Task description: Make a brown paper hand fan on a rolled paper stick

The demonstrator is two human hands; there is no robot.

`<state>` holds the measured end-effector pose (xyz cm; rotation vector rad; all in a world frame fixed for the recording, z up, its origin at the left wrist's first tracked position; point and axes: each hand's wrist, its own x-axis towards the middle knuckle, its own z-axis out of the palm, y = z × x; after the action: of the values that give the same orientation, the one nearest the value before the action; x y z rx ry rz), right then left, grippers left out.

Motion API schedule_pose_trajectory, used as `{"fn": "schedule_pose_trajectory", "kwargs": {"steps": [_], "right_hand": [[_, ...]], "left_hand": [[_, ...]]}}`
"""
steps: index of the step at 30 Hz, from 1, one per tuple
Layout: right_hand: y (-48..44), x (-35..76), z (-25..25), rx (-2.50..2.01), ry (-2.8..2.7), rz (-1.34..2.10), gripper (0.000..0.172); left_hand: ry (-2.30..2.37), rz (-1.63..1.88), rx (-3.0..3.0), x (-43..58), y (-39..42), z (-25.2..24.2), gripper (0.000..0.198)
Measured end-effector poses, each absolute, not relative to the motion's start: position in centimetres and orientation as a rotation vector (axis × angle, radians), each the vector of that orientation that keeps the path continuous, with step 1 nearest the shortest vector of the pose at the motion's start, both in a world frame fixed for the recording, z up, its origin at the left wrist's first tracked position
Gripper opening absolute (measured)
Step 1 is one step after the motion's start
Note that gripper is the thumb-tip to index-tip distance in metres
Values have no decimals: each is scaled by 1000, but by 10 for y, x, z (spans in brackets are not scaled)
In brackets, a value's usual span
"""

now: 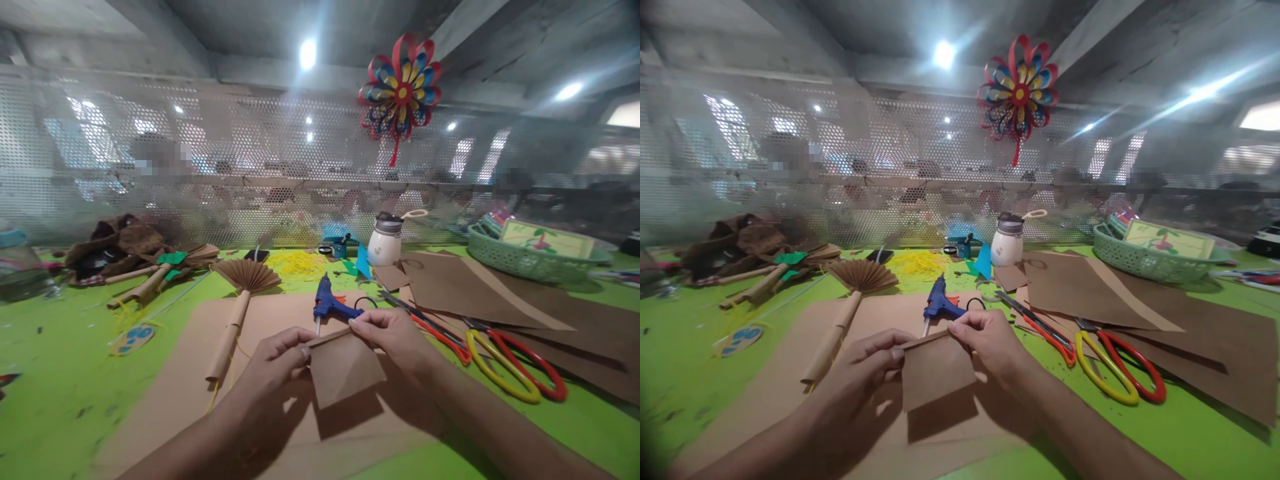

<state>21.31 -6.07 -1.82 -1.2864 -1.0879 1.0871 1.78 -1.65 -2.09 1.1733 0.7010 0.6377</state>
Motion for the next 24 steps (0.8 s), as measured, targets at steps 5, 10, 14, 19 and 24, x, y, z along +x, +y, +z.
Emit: {"fn": "schedule_pose_trajectory", "kwargs": {"steps": [5,10,14,19,24], "right_hand": [[-64,204,-19,-1300,-1090,1112,39],[-65,207,-21,-1192,-1099,1155,34],[-66,216,-19,-984,-1114,1170,28],[-76,214,-13,-869,-1406,1337,28],[-86,206,-6,-854,-1556,1246,16]], "left_hand": [[762,696,1270,22,-17,-23,31],[833,725,1332,23,-12,-24,37],[717,705,1272,18,-11,-26,31],[503,545,1069,16,-16,-27,20],[472,419,1024,20,-34,-24,22]]}}
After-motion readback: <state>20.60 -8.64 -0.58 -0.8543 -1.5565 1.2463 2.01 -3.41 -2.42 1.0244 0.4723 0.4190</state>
